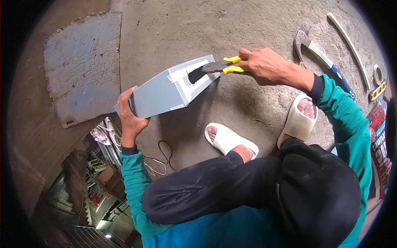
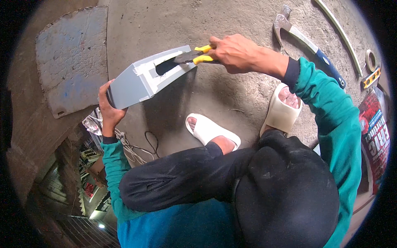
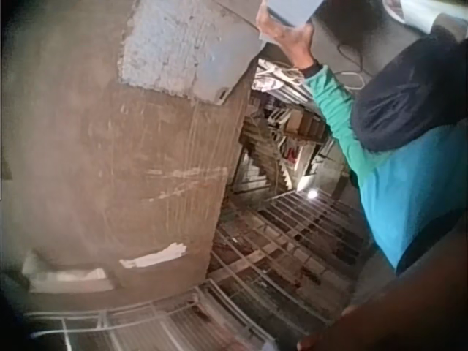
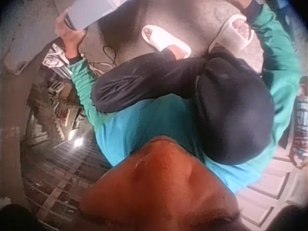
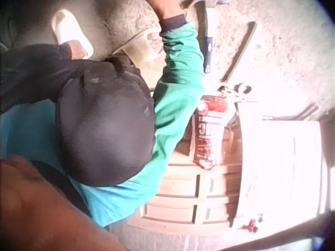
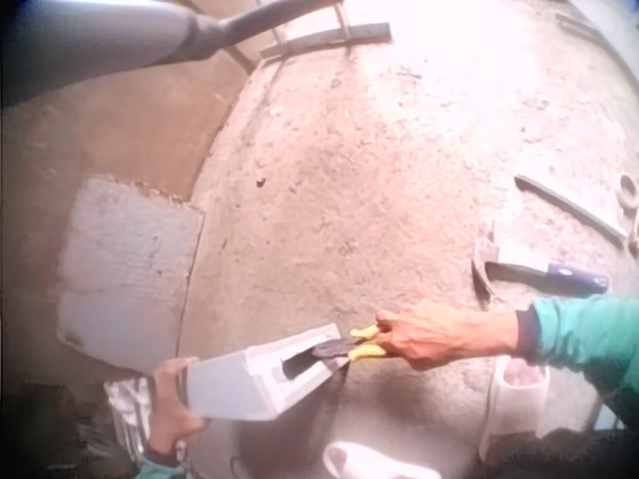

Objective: The person uses pliers to remove knockouts from a metal electrical box, then checks the fit of a plastic conduit pipe and uses a hammer to knock out another circular plate on the side of the box.

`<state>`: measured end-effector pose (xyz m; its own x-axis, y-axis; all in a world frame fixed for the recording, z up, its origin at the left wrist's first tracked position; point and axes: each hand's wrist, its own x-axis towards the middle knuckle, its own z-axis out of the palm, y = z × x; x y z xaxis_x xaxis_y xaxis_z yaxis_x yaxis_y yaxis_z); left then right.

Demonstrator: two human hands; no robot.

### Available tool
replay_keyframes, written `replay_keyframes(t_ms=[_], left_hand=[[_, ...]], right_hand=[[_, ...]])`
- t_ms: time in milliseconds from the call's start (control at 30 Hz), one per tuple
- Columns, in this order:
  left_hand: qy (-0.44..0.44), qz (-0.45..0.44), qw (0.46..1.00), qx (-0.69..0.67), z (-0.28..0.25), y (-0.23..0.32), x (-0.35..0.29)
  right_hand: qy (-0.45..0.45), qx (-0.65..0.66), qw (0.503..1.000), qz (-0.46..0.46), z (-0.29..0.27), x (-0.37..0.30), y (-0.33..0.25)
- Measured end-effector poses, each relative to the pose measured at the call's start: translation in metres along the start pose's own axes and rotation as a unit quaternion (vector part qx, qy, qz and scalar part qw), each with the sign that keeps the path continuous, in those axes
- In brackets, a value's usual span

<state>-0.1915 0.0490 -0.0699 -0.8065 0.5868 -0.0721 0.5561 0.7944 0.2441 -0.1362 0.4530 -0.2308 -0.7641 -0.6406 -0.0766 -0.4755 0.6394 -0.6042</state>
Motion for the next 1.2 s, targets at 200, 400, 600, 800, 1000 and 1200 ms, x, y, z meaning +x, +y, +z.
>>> replay_keyframes(t_ms=[200,400,600,800,1000,1200], left_hand=[[0.005,0.001,1.0,-0.001,0.001,0.0,0.001],[0.004,-0.003,1.0,0.006,0.001,-0.003,-0.001],[0.007,-0.001,1.0,0.007,0.002,-0.001,0.0],[0.008,-0.007,1.0,0.004,0.002,0.001,-0.001],[0.011,-0.005,1.0,0.001,0.001,0.004,0.004],[0.006,-0.005,1.0,0.024,0.0,0.005,0.002]], right_hand=[[-0.013,0.089,0.996,0.02,-0.011,-0.007,-0.015],[0.006,0.123,0.992,0.015,-0.011,-0.009,-0.019],[-0.005,0.103,0.994,0.039,-0.013,-0.013,-0.024],[0.015,0.119,0.992,0.045,-0.012,-0.008,-0.03],[0.002,0.076,0.995,0.062,-0.006,-0.014,-0.014],[-0.017,0.084,0.995,0.04,-0.008,-0.013,-0.015]])
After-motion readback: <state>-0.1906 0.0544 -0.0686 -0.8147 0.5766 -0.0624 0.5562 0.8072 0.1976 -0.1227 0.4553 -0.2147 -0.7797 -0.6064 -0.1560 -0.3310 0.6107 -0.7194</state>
